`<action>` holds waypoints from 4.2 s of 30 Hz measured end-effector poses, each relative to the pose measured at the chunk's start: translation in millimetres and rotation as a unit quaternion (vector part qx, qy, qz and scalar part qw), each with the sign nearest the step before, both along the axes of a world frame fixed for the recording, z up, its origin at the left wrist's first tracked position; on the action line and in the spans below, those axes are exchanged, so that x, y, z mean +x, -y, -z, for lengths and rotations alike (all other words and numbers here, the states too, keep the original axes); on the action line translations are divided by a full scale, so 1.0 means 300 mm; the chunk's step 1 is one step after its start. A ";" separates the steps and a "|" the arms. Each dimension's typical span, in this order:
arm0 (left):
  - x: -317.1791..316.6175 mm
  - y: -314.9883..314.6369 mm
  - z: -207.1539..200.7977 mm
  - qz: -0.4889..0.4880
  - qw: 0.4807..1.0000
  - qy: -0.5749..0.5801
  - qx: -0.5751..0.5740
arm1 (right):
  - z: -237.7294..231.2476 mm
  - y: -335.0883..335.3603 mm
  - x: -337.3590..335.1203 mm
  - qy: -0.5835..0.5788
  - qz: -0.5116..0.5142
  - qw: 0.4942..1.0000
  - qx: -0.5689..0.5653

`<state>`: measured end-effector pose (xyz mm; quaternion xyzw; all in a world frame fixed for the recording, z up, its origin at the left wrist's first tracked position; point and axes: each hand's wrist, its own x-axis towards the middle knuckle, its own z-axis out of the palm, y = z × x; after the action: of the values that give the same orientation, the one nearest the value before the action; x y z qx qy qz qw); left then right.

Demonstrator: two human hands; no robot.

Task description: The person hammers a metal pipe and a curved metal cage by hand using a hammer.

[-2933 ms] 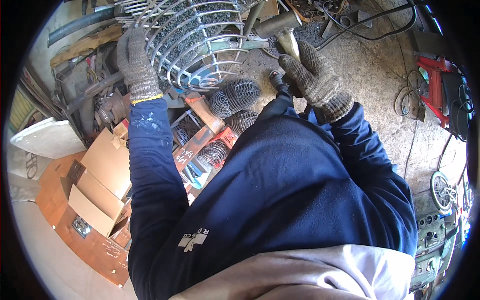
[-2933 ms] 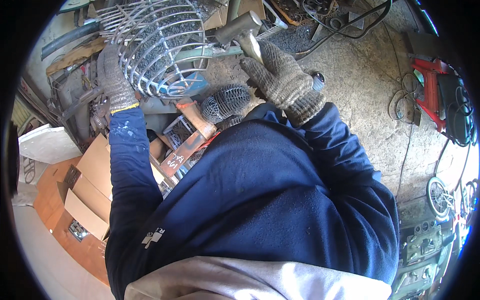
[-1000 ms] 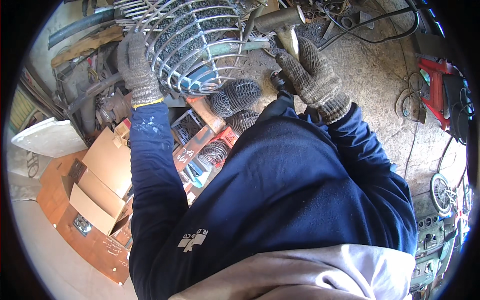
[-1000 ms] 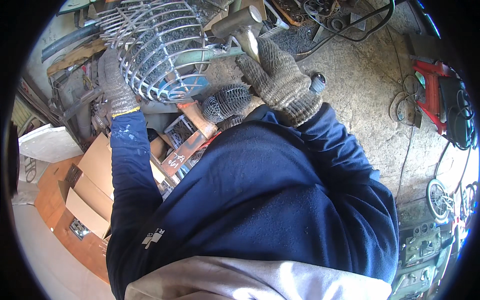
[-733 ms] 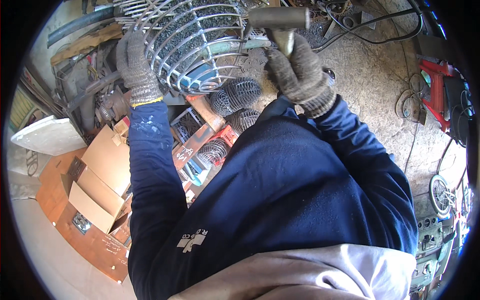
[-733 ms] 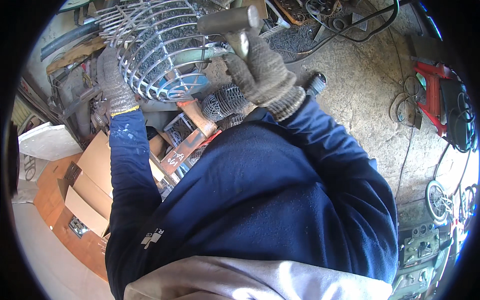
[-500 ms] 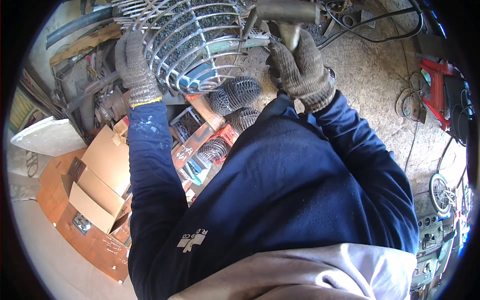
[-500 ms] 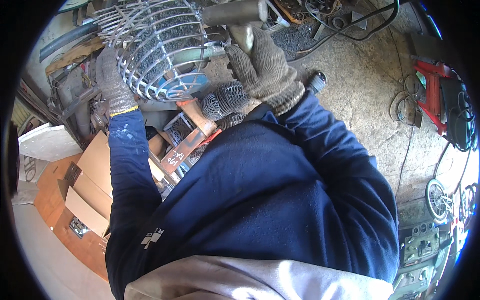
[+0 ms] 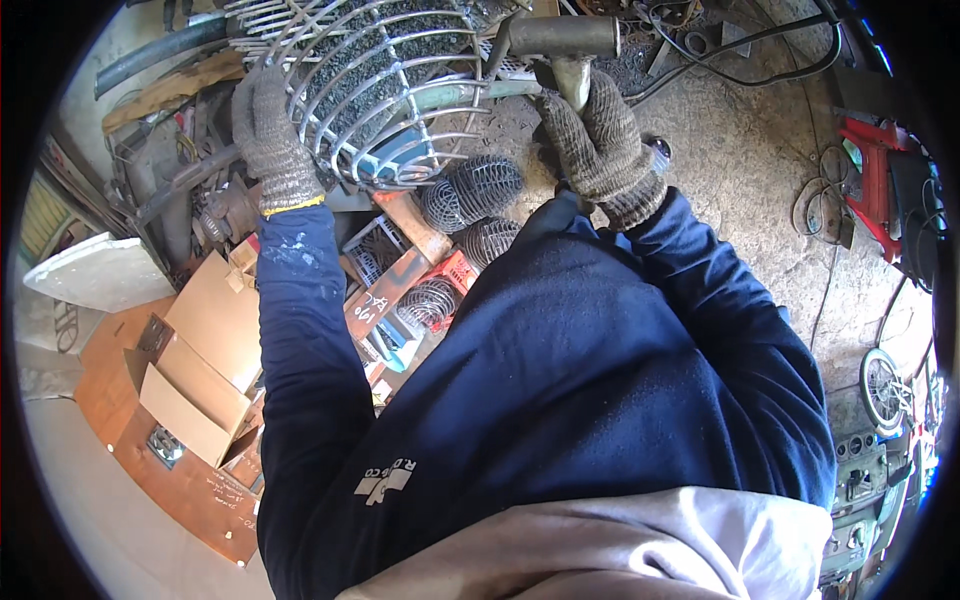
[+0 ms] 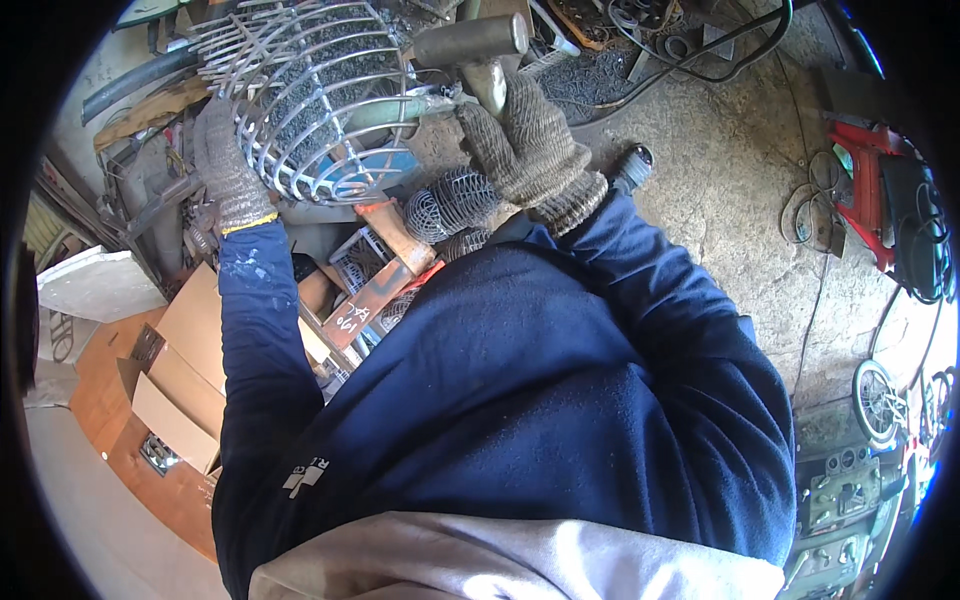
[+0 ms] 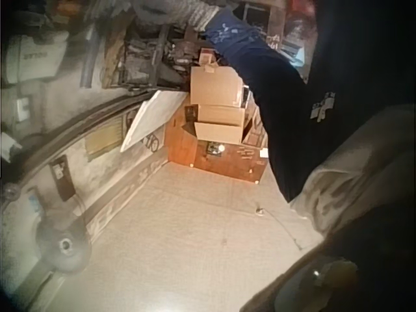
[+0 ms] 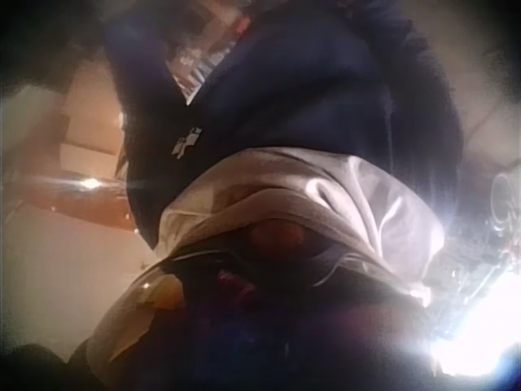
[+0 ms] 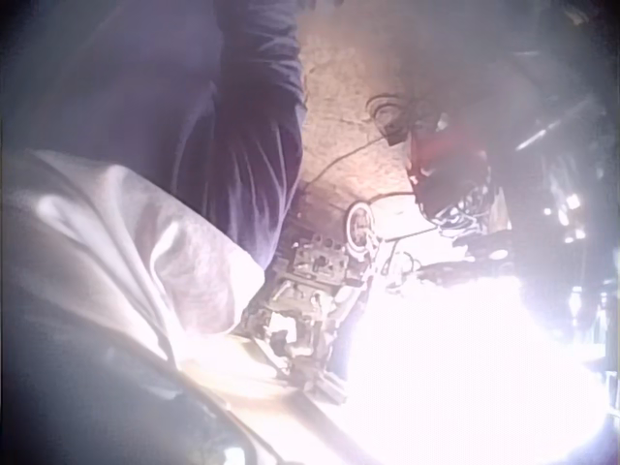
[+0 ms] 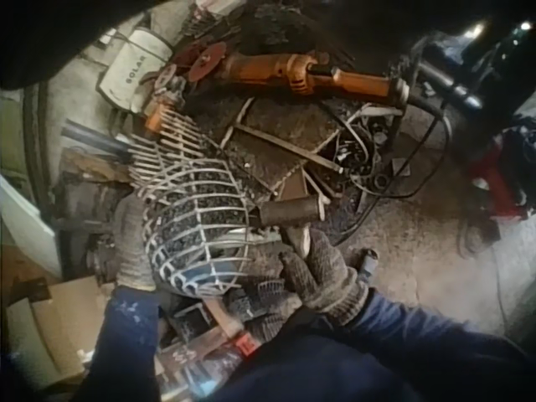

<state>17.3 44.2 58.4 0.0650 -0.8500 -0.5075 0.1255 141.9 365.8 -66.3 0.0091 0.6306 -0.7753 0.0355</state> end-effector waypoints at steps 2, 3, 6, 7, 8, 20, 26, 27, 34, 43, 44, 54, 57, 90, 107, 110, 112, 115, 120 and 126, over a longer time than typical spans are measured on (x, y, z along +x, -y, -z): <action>0.002 -0.017 -0.006 0.015 0.999 -0.008 -0.037 | -0.014 0.005 0.013 -0.002 0.023 0.999 -0.029; 0.003 -0.021 -0.008 0.022 0.998 -0.012 -0.056 | -0.024 0.002 0.018 0.015 0.019 0.999 -0.043; -0.002 0.012 0.000 0.018 0.999 0.008 -0.040 | -0.078 -0.020 0.006 0.096 -0.023 0.992 -0.083; -0.004 0.010 0.001 0.015 0.999 0.011 -0.039 | -0.064 0.007 0.018 0.046 0.014 0.990 -0.129; -0.012 0.001 -0.001 0.014 0.999 0.015 -0.038 | -0.025 0.038 0.019 -0.008 0.028 0.999 -0.019; -0.009 0.008 0.002 0.005 0.998 0.007 -0.067 | -0.024 0.038 -0.011 0.008 -0.019 0.996 -0.089; -0.012 0.006 0.005 0.039 0.995 -0.025 -0.085 | -0.046 -0.043 0.006 0.017 0.007 0.988 -0.153; -0.016 -0.008 0.006 0.031 0.998 -0.033 -0.050 | -0.018 -0.042 0.023 0.012 0.040 0.987 -0.157; -0.013 0.036 -0.052 0.024 0.996 0.082 -0.014 | 0.167 -0.110 0.191 0.116 0.104 0.985 -0.072; 0.003 -0.072 -0.141 0.077 0.975 0.153 0.144 | 0.299 -0.154 0.326 0.215 0.063 0.974 -0.027; 0.014 -0.090 -0.165 0.087 0.966 0.164 0.178 | 0.319 -0.146 0.334 0.195 0.053 0.979 -0.012; 0.009 -0.093 -0.157 0.029 0.978 0.153 0.139 | 0.053 -0.039 0.091 -0.009 0.041 0.993 -0.109; -0.013 0.076 -0.042 -0.029 0.995 0.092 -0.007 | 0.002 -0.005 0.032 -0.047 -0.003 0.999 0.011; -0.101 0.210 0.056 -0.038 0.995 0.061 -0.063 | -0.042 0.144 -0.187 -0.056 0.151 0.979 -0.127; -0.021 0.047 -0.012 0.003 0.999 0.023 0.032 | -0.003 0.075 -0.061 -0.093 0.065 0.993 -0.027; -0.010 0.032 0.005 0.025 0.998 -0.031 -0.053 | -0.005 0.106 -0.072 -0.118 0.054 0.981 0.142; -0.011 0.017 0.015 0.031 0.996 -0.051 -0.066 | -0.021 0.084 -0.064 -0.094 0.044 0.994 0.035; -0.004 -0.018 -0.011 0.013 1.000 -0.012 0.002 | -0.055 0.039 -0.072 -0.030 0.037 0.996 -0.081; -0.002 0.019 -0.005 0.015 0.996 -0.007 -0.084 | -0.077 0.030 -0.070 -0.154 0.094 0.979 -0.092; -0.009 -0.026 -0.005 0.008 0.999 -0.017 -0.041 | -0.039 0.042 -0.080 -0.059 0.059 0.996 0.022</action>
<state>14.7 52.0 60.0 0.0444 -0.8685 -0.4738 0.1385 117.8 353.1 -54.6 0.0008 0.6467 -0.7613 -0.0476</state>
